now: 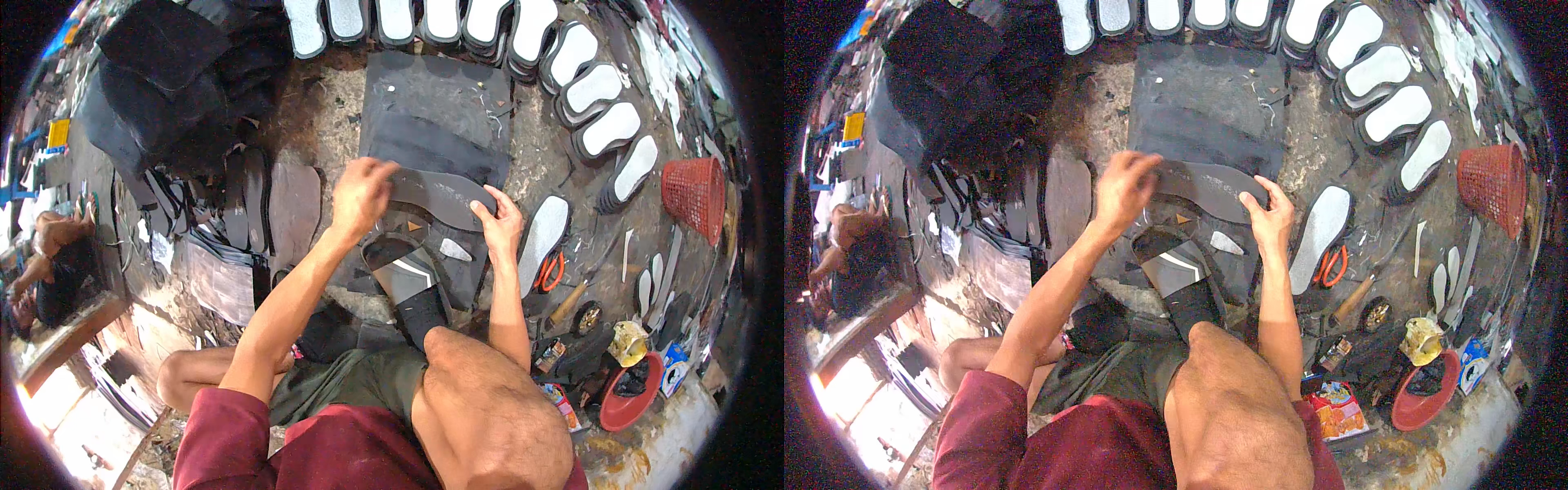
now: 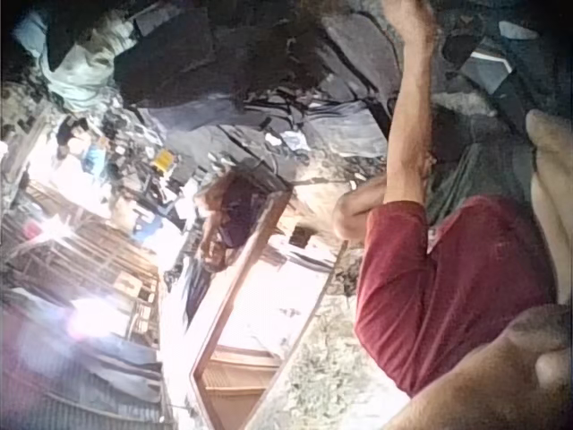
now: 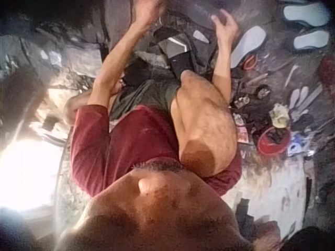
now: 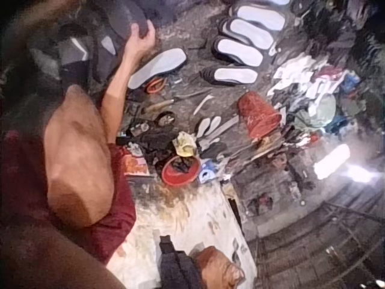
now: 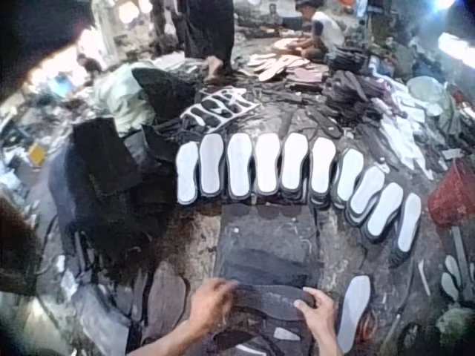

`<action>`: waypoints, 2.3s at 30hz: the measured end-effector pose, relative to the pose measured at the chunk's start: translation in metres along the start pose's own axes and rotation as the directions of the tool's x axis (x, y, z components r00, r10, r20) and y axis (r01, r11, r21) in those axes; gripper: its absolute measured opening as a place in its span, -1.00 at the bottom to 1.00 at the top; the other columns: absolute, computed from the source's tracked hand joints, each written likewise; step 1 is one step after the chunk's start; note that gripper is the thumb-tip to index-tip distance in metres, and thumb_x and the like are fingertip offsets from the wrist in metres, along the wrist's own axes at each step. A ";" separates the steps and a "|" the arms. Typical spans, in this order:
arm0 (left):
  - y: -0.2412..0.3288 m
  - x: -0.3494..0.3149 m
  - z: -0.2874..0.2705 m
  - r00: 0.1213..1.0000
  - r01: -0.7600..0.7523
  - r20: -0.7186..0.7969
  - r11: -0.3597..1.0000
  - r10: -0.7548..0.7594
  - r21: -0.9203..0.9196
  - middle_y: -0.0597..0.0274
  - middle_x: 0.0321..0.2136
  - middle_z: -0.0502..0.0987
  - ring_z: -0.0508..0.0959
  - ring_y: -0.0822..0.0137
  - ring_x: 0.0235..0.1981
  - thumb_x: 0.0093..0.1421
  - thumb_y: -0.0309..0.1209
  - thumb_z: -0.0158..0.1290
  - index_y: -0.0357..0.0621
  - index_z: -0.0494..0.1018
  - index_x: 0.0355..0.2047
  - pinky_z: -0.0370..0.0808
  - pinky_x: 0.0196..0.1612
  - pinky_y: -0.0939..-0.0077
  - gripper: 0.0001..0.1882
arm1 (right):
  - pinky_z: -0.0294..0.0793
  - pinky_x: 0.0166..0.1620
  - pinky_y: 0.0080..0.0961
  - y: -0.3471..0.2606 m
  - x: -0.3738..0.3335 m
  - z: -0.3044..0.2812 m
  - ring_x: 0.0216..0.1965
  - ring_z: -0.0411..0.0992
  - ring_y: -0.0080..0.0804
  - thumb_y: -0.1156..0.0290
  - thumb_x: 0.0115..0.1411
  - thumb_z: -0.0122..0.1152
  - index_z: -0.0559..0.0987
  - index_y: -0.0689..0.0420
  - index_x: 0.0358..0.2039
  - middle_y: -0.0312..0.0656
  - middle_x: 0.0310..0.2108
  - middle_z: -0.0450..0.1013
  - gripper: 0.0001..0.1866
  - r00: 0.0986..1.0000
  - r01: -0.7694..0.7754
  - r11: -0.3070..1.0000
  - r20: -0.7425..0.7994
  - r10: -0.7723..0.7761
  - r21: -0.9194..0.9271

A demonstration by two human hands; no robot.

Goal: The person sits on the floor and repeatedly picks up white shoe insoles and black rubber sheets, aligns them, and places them into a curved row. The person handles the insoles and rubber pieces one at a time, turning them over and stacking them as they work.

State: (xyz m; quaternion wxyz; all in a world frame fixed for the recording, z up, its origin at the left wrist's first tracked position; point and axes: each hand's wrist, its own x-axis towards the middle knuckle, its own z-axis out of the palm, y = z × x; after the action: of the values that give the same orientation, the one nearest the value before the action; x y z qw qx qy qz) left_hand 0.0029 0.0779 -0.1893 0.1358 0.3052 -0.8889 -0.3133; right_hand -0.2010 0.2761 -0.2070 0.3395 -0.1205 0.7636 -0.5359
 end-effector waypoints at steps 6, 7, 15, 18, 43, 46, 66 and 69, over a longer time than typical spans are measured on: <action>0.002 0.025 0.011 0.874 -0.392 0.285 0.918 0.393 -0.062 0.04 0.18 0.39 0.35 -0.04 0.21 -0.03 -0.45 0.29 -0.02 0.56 -0.02 0.32 0.23 0.06 -0.51 | 0.52 -0.01 -0.51 0.003 -0.002 0.005 -0.11 0.54 -0.43 0.58 0.06 0.41 0.57 0.28 0.03 -0.11 -0.10 0.58 -0.53 0.998 0.053 0.997 -0.023 -0.055 -0.064; -0.001 0.027 0.012 0.863 -0.381 0.325 0.921 0.388 -0.087 0.04 0.19 0.38 0.33 -0.05 0.22 -0.04 -0.44 0.29 -0.02 0.55 -0.02 0.29 0.25 0.04 -0.50 | 0.53 -0.02 -0.52 0.004 -0.002 0.005 -0.12 0.55 -0.43 0.58 0.06 0.41 0.57 0.28 0.03 -0.11 -0.12 0.58 -0.53 0.998 0.060 0.995 -0.027 -0.062 -0.075; 0.001 0.036 0.019 0.837 -0.389 0.370 0.914 0.402 -0.114 0.07 0.09 0.42 0.39 -0.05 0.13 -0.14 -0.44 0.34 -0.06 0.48 -0.09 0.37 0.17 0.08 -0.48 | 0.53 -0.14 -0.50 0.004 0.000 -0.003 -0.24 0.55 -0.47 0.50 0.02 0.46 0.59 0.26 -0.08 -0.12 -0.26 0.61 -0.59 0.986 0.165 0.953 0.005 -0.170 -0.256; -0.002 0.032 0.014 0.842 -0.392 0.375 0.917 0.389 -0.070 0.08 0.08 0.42 0.40 -0.04 0.11 -0.16 -0.46 0.34 -0.05 0.50 -0.11 0.38 0.15 0.10 -0.48 | 0.42 0.05 -0.23 -0.037 -0.015 0.005 -0.06 0.42 -0.05 0.35 -0.11 0.55 0.64 0.11 -0.10 -0.12 -0.08 0.47 -0.51 0.938 0.234 0.604 0.013 -0.347 -0.762; 0.117 0.019 -0.092 0.870 0.398 0.426 -0.156 -0.248 -0.904 0.22 0.04 0.55 0.55 0.40 0.03 0.34 -0.36 0.11 -0.25 0.35 0.23 0.51 0.06 0.44 -0.51 | 0.10 0.36 -0.01 -0.164 -0.034 0.006 0.38 0.14 -0.01 0.19 -0.05 0.59 0.11 0.10 0.43 0.06 0.39 0.14 0.12 0.769 0.608 0.786 -0.162 -0.618 -0.111; 0.128 0.016 -0.092 0.804 0.426 0.351 0.051 -0.481 -0.903 0.27 -0.01 0.56 0.56 0.43 -0.04 0.37 -0.36 0.07 -0.25 0.38 0.18 0.53 -0.02 0.52 -0.58 | 0.08 0.37 0.04 -0.172 -0.055 0.000 0.41 0.12 -0.05 0.20 -0.04 0.56 0.40 0.10 0.26 0.00 0.36 0.21 -0.15 0.546 0.827 0.551 0.390 -0.741 -0.111; 0.141 -0.044 0.048 0.543 0.771 0.728 -0.095 -0.417 -0.630 0.14 0.16 0.43 0.47 0.25 0.12 0.24 -0.23 0.26 -0.20 0.35 0.26 0.50 0.13 0.26 -0.36 | 0.36 0.23 -0.20 -0.114 -0.026 -0.068 0.27 0.29 -0.07 0.44 0.05 0.34 0.13 0.17 0.42 -0.04 0.36 0.16 -0.07 0.855 0.404 0.914 -0.338 -0.393 -0.040; 0.140 -0.030 0.026 0.561 0.691 0.785 -0.373 -0.263 -0.619 0.21 0.12 0.46 0.45 0.28 0.11 0.23 -0.33 0.25 -0.10 0.40 0.22 0.54 0.04 0.19 -0.44 | 0.32 0.27 -0.19 -0.128 -0.033 -0.060 0.31 0.25 -0.07 0.31 0.11 0.15 0.15 0.31 0.38 0.01 0.36 0.15 -0.16 0.796 0.592 0.622 -0.256 -0.548 0.511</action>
State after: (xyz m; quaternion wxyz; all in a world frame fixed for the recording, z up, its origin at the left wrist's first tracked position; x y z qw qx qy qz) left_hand -0.0495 0.1955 -0.1213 0.0125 0.4150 -0.1450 -0.8981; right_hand -0.2386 0.2877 -0.0669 0.1429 -0.2293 0.5024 -0.8214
